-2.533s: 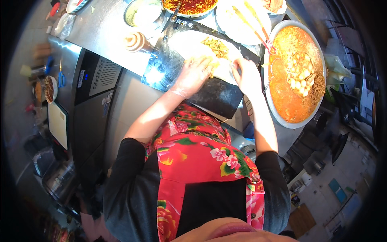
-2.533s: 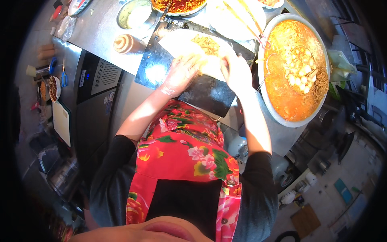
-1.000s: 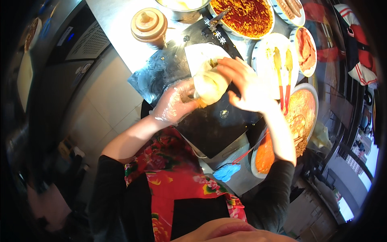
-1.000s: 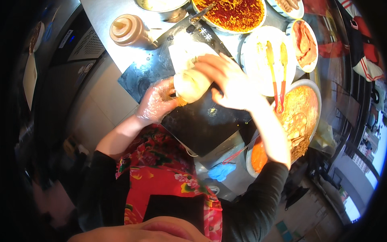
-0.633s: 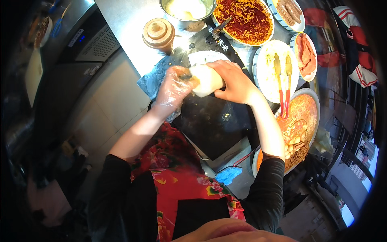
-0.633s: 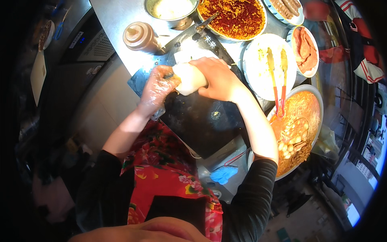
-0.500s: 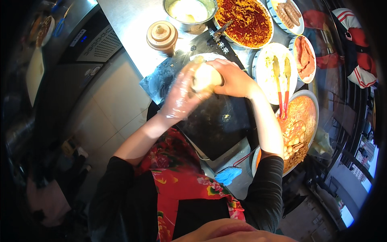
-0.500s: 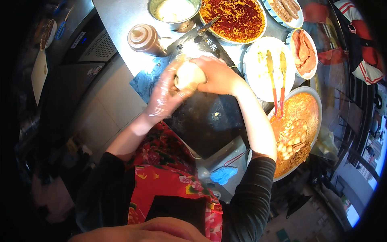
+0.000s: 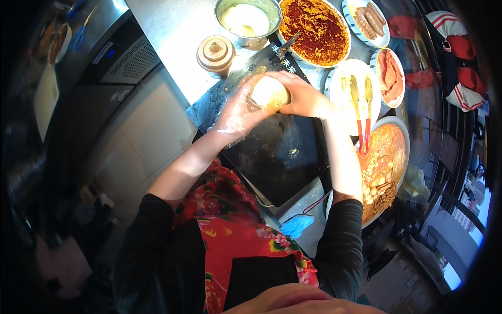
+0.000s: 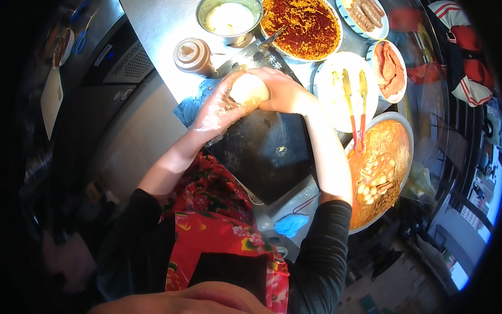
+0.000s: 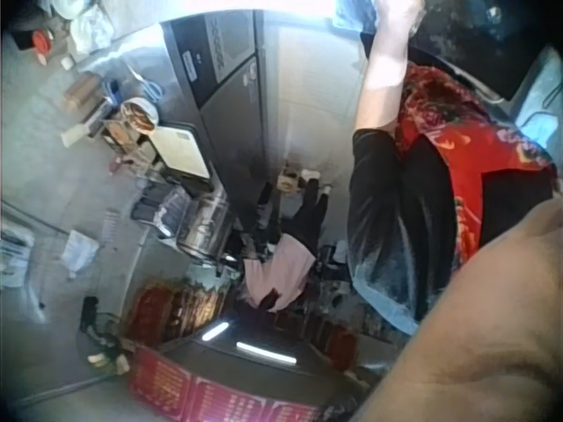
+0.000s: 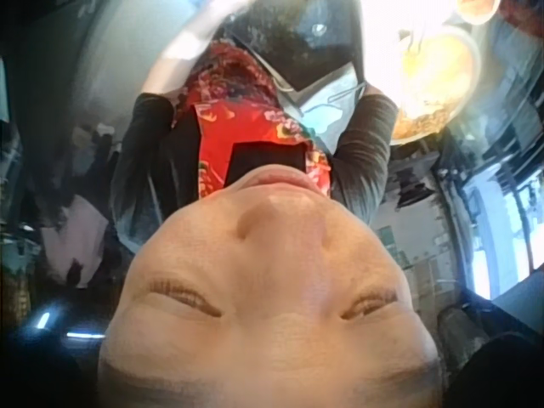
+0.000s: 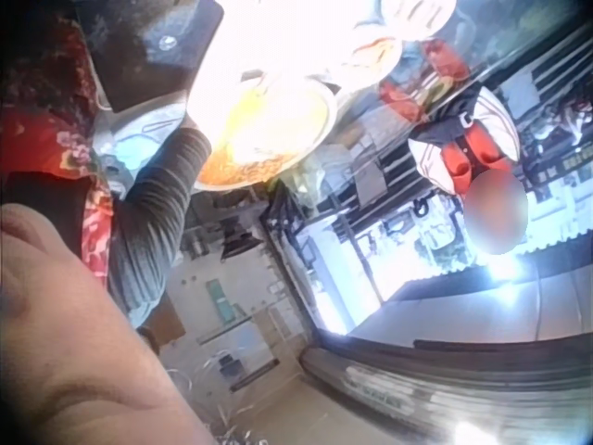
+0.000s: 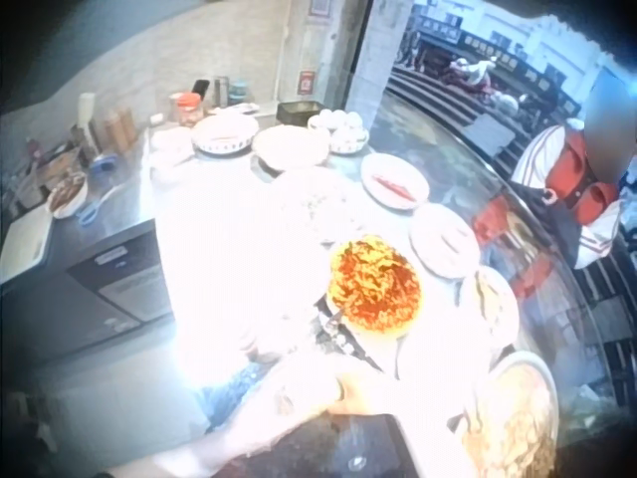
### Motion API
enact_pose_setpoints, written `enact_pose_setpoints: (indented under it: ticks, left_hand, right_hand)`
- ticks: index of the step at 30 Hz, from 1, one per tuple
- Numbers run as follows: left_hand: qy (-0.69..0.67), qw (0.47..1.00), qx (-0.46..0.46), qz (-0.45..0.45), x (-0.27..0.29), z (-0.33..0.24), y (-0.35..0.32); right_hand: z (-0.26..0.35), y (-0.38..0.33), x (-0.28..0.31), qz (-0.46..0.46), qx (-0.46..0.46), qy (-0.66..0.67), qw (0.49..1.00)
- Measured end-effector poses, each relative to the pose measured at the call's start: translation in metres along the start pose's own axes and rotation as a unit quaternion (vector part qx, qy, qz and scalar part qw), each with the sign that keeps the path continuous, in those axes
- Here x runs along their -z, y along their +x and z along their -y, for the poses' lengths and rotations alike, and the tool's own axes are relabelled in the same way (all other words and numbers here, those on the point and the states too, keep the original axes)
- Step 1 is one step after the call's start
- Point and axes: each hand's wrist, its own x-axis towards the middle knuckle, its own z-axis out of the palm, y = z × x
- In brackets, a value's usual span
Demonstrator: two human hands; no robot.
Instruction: The person prepares multiple wraps by spreading sauce on flatbreads, adding shredded vegetables and cooked items, then rolling and bagging them. They repeat the process for several orders, handing each completed wrap to a customer.
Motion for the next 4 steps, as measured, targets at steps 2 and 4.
enact_pose_setpoints:
  ticks: [2, 4]
  left_hand:
    - [-0.183, 0.981, 0.057, 0.032, 0.001, -0.004, 0.008]
    - [-0.162, 0.979, 0.105, 0.059, 0.008, -0.011, 0.015]
  right_hand:
    - [-0.001, -0.005, 0.001, -0.025, 0.035, 0.030, 0.999]
    - [0.002, -0.017, -0.004, -0.081, 0.015, -0.016, 0.996]
